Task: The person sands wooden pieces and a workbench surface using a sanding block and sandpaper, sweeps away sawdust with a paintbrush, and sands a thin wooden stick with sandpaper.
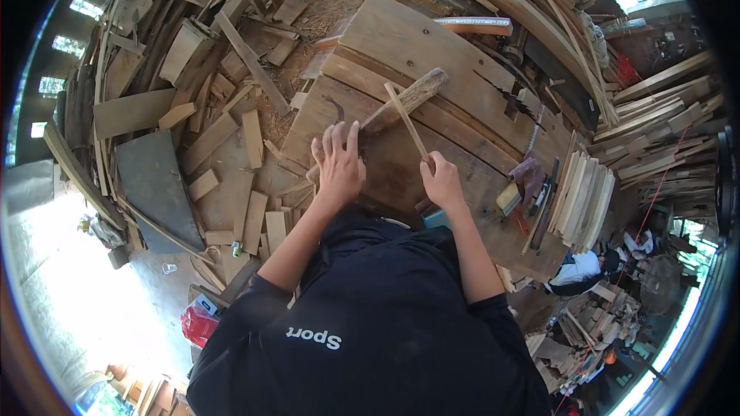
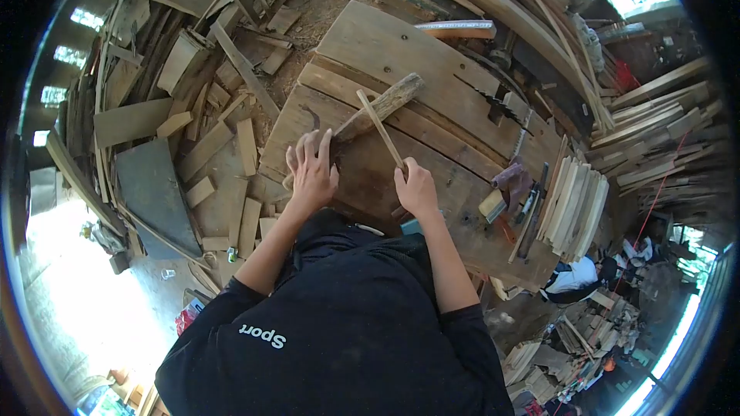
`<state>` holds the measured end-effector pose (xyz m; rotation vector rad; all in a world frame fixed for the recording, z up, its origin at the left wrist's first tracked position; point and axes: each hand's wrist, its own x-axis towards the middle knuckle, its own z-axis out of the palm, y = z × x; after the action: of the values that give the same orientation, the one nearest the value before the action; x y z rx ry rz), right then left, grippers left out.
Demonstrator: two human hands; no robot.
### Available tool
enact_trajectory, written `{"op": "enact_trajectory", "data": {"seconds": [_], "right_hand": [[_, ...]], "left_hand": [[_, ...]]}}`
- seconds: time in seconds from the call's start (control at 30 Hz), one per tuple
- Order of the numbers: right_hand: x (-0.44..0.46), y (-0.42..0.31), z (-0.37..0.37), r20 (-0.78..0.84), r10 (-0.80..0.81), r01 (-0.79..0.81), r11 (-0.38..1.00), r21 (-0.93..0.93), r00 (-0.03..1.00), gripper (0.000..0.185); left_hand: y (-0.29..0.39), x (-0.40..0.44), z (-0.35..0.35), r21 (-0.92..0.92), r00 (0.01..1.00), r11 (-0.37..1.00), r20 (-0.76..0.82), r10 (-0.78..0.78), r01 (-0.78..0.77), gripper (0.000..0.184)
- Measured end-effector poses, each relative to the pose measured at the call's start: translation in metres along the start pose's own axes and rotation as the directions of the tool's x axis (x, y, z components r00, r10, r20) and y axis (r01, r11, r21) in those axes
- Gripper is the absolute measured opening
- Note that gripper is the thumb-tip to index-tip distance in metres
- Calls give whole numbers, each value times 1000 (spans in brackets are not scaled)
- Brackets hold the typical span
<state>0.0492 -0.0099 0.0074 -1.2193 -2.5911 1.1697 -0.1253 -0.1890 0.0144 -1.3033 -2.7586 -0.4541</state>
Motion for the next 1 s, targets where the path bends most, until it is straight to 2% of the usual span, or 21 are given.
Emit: {"op": "enact_trajectory", "data": {"seconds": [0.03, 0.13, 0.17, 0.27, 0.37, 0.47, 0.6, 0.67, 0.7, 0.8, 0.9, 0.97, 1.0], "right_hand": [[-1, 1, 1, -4, -19, 18, 1000, -12, 1000, 26], [-2, 4, 2, -13, -55, 54, 997, -54, 998, 24], [-2, 6, 4, -10, -49, 48, 997, -68, 999, 24], [-2, 7, 2, -16, -38, 36, 995, -97, 999, 23], [-1, 12, -7, -35, -24, 19, 992, -127, 999, 24], [-2, 25, -17, -19, -16, 13, 992, -125, 1000, 24], [-10, 28, -28, -73, 6, -17, 988, -156, 997, 23], [-10, 32, -33, -165, -36, 13, 990, -138, 986, 21], [-9, 30, -35, -209, -58, 31, 991, -129, 976, 20], [-7, 20, -47, -259, -167, 104, 965, -243, 951, 19], [-12, -40, -82, -267, -360, 300, 923, -240, 894, 17], [-25, -106, -121, -300, -565, 529, 825, -199, 768, 12], [-41, -132, -140, -290, -561, 603, 794, 73, 775, 14]], "left_hand": [[0, 2, 0, -5, 999, 999, 7, -33, 33, 77], [-20, 10, 11, -182, 992, 979, 95, -80, 97, 69], [-28, 12, 14, -220, 987, 973, 155, -36, 70, 63], [-31, 17, 6, -265, 994, 964, 106, 3, 26, 47], [-18, 20, 2, -340, 995, 938, 88, -45, 72, 33], [-9, 19, -4, -361, 998, 931, 19, 60, -49, 33], [-16, 16, 15, -376, 996, 927, 77, 48, -15, 38], [-13, 17, 17, -440, 993, 896, 115, -7, 58, 42], [-12, 18, 17, -411, 992, 910, 129, -9, 62, 45], [-10, 20, 17, -338, 986, 939, 165, -6, 62, 51], [-8, 24, 15, -319, 983, 946, 184, 10, 50, 55], [-7, 23, 14, -315, 979, 947, 203, 5, 61, 56], [-7, 23, 14, -314, 978, 947, 207, 2, 64, 56]]}}
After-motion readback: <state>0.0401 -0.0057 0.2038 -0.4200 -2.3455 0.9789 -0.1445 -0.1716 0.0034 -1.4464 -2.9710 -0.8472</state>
